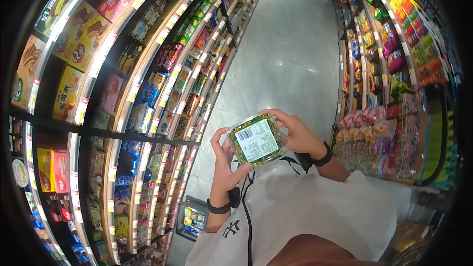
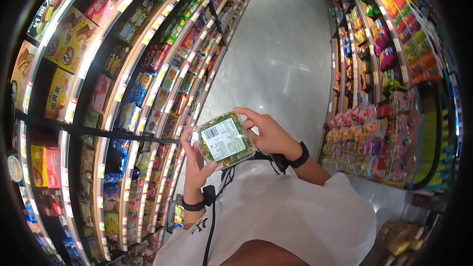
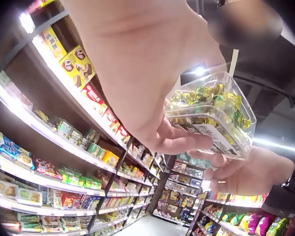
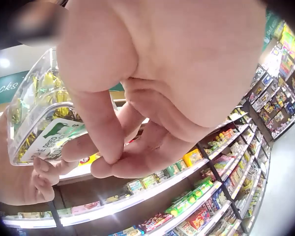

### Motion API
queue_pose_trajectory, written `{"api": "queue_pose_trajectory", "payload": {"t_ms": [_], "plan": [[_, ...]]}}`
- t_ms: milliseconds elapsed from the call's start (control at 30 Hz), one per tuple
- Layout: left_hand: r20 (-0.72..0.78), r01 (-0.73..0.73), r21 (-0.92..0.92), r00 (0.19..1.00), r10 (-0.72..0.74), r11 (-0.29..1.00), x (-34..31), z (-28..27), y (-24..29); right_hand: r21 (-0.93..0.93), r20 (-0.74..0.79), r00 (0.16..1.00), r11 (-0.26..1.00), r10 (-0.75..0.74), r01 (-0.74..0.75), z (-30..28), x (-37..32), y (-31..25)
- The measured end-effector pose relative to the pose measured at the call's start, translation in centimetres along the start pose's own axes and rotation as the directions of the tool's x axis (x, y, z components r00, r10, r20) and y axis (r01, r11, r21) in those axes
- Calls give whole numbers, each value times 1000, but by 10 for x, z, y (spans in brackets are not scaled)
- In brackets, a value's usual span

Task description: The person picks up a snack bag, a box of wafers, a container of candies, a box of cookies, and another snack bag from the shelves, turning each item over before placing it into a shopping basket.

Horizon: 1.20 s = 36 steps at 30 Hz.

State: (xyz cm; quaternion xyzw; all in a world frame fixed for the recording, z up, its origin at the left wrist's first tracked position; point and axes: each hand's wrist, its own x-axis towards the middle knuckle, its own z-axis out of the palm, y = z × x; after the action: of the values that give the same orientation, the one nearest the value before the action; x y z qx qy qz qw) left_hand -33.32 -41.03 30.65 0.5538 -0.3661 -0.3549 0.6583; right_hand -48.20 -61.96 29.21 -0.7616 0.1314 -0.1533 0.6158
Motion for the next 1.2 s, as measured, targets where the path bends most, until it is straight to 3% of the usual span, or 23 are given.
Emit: {"api": "queue_pose_trajectory", "payload": {"t_ms": [133,167,233,300,400,467,533,600,633,733,800,867,900,1033,1133,1167,1200], "plan": [[-48,226,-125,971,-233,966,47,-5,-8,43,29,999,998,41,-42,-21,31,2],[-58,109,-15,992,-110,994,62,-7,-12,74,39,999,997,25,-28,-23,42,-2],[-97,45,44,994,-41,998,92,-17,-19,164,95,995,986,17,-33,-31,68,-2],[-84,86,-10,993,-87,996,117,-31,-17,73,115,989,994,-94,86,-41,100,-4],[-76,47,33,996,-44,998,156,-66,-35,-35,226,952,975,-208,221,-50,162,-1],[-45,120,-20,992,-121,993,176,-88,-39,-118,224,932,942,-283,315,-43,205,-4],[56,122,1,991,-122,992,209,-108,-24,-27,262,913,943,-313,331,-48,248,-6],[-1,87,165,996,-88,982,234,-125,-16,121,293,903,949,-314,291,-49,289,6],[-10,29,304,1000,-28,952,242,-140,-28,9,251,887,917,-388,398,-54,309,7],[-271,167,378,960,-63,911,278,-147,-32,-114,137,940,938,-312,328,-66,356,9],[-429,140,101,900,-84,985,311,-146,-28,-106,69,944,939,-322,328,-75,387,16],[-455,86,-46,885,-98,995,336,-151,-45,-100,30,970,965,-242,243,-84,411,24],[-414,53,-2,909,-49,999,350,-151,-40,0,37,993,994,-112,112,-89,422,32],[-380,29,211,924,55,977,421,-146,-44,49,92,996,999,-1,-3,-120,482,53],[-465,36,113,885,21,993,475,-132,-36,64,137,984,992,-118,110,-157,529,67],[-489,49,74,872,-7,996,490,-130,-32,50,119,966,973,-228,223,-165,545,78],[-510,98,29,857,-70,995,501,-131,-35,72,142,972,981,-187,179,-175,559,81]]}}
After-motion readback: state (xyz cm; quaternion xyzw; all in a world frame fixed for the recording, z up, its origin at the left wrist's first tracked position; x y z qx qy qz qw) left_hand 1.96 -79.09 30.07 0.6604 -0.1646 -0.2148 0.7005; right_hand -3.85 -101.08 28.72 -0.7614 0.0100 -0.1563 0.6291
